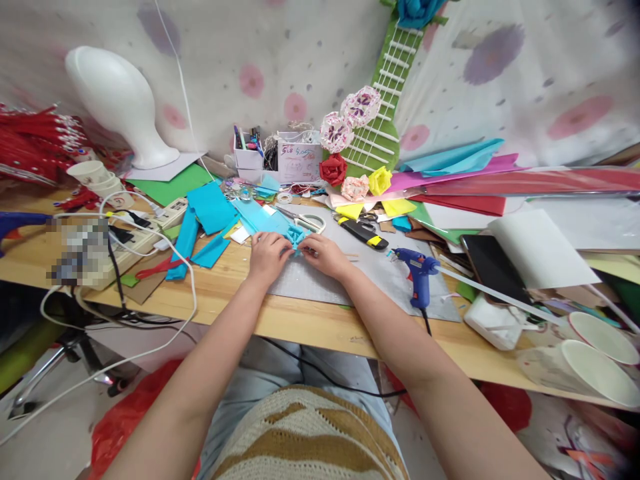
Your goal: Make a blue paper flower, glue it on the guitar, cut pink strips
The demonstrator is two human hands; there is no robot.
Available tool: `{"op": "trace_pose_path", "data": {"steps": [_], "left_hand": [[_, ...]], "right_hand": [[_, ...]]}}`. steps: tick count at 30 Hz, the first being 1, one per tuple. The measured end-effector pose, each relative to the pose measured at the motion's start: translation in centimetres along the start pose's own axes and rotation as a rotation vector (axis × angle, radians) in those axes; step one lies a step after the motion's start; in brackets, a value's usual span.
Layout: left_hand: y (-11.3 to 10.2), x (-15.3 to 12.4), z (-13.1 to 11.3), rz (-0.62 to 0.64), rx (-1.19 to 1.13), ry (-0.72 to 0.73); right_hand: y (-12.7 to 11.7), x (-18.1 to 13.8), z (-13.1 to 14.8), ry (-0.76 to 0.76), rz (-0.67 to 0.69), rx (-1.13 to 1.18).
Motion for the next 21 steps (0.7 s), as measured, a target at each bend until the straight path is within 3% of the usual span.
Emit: {"op": "trace_pose_path", "data": {"steps": [14, 21], "left_hand": [[-0.09, 0.11, -0.21, 0.004, -0.015, 0.029], [0.11, 0.08, -0.27, 0.014, -0.003, 0.053]], "right_hand": [[-0.18, -0.05, -0.01, 0.11, -0.036, -0.143], [-0.32, -0.07, 0.0, 0.158, -0.017, -0.09]]}}
Point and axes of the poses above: each hand's wrist, its own x-axis towards the middle knuckle, its own y-axis out of the palm, z = x × y, the point moved 5 cm from there along x, towards the middle knuckle, and after that the axes turned 13 degrees about y, right-handed, at the moved point
